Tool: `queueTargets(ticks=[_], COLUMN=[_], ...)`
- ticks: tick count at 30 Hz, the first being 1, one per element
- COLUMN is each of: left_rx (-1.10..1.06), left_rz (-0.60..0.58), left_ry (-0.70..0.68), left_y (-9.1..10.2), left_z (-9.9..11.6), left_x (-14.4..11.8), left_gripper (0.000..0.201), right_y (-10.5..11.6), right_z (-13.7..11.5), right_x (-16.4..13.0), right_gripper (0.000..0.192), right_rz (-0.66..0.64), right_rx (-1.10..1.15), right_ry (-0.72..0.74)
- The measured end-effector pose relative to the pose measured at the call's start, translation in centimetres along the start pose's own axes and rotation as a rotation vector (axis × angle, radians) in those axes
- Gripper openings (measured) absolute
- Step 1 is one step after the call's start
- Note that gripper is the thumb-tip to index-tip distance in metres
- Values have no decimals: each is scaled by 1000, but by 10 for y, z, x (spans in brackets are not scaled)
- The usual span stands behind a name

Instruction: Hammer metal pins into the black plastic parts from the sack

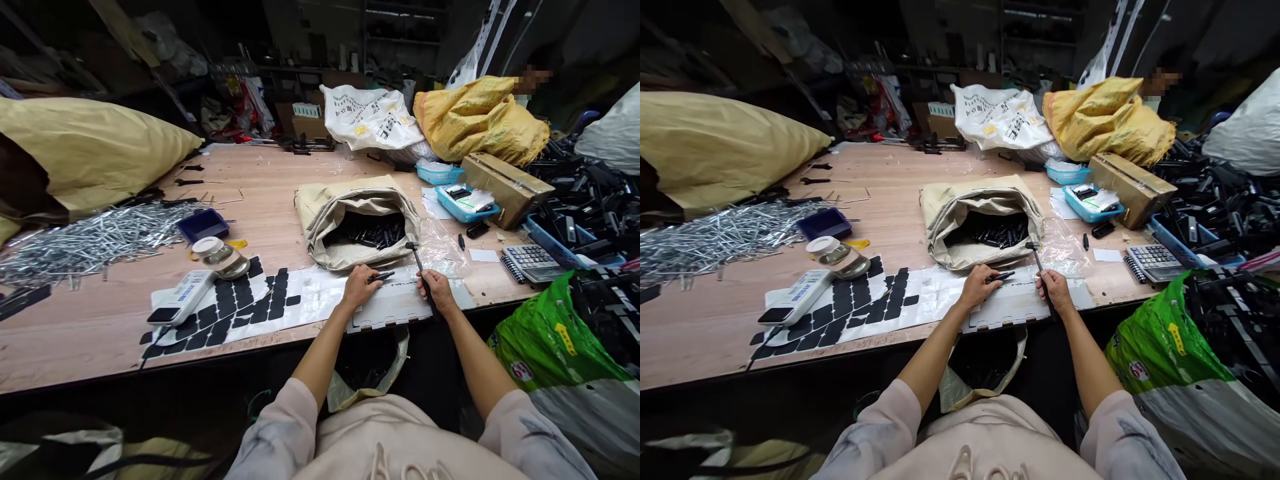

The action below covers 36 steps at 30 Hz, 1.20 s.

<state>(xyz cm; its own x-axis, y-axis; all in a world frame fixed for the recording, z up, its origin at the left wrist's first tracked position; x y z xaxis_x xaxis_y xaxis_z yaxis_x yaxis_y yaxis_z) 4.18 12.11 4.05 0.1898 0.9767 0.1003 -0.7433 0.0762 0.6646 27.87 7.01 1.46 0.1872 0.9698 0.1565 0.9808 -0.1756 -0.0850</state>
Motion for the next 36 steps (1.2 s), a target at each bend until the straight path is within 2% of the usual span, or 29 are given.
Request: queueTargets(ticks=[3,7,13,17,21,27,31,33,36], left_rx=[32,13,11,-3,-4,14,35,33,22], left_rz=[-30,-52,-63,-59,-41,-48,-59,-49,-36], left_ry=[99,146,207,227,221,221,219,215,205], left_y=[-12,-13,-13,-13,-14,-13,-13,-12,-10], left_z=[-16,-20,-20,-22,-22,-21,-19,-18,-16], left_x=[2,7,6,7,7,7,7,6,3], left_gripper=[20,21,21,21,23,19,21,22,22], right_y=[-2,-10,-12,-22,-28,-35,-45,-43,-27], right_z=[-3,-13,-37,-47,-46,-47,-40,-31,-17], right_x=[-4,-13,-20,-20,-21,-19,-18,-15,-5], right_gripper=[42,43,28,23,20,20,17,22,35], right_rz=[-3,-101,-179,-214,-245,-238,-285,-284,-195], right_rx=[-30,-115,-533,-662,-797,-708,-680,-610,-397], right_ry=[10,69,194,269,306,311,283,224,105])
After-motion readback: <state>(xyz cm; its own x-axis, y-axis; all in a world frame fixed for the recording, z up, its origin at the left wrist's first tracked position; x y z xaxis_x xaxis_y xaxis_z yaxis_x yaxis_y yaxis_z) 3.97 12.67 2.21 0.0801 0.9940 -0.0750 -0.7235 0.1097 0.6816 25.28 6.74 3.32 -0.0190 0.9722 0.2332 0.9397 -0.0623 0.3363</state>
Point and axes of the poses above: each hand's wrist, its own x-axis towards the middle knuckle, its own y-axis out of the back of the hand, z = x × y, the point moved 10 cm from there along x, towards the middle knuckle, and after that the axes turned 14 degrees about y, right-handed, at the moved point
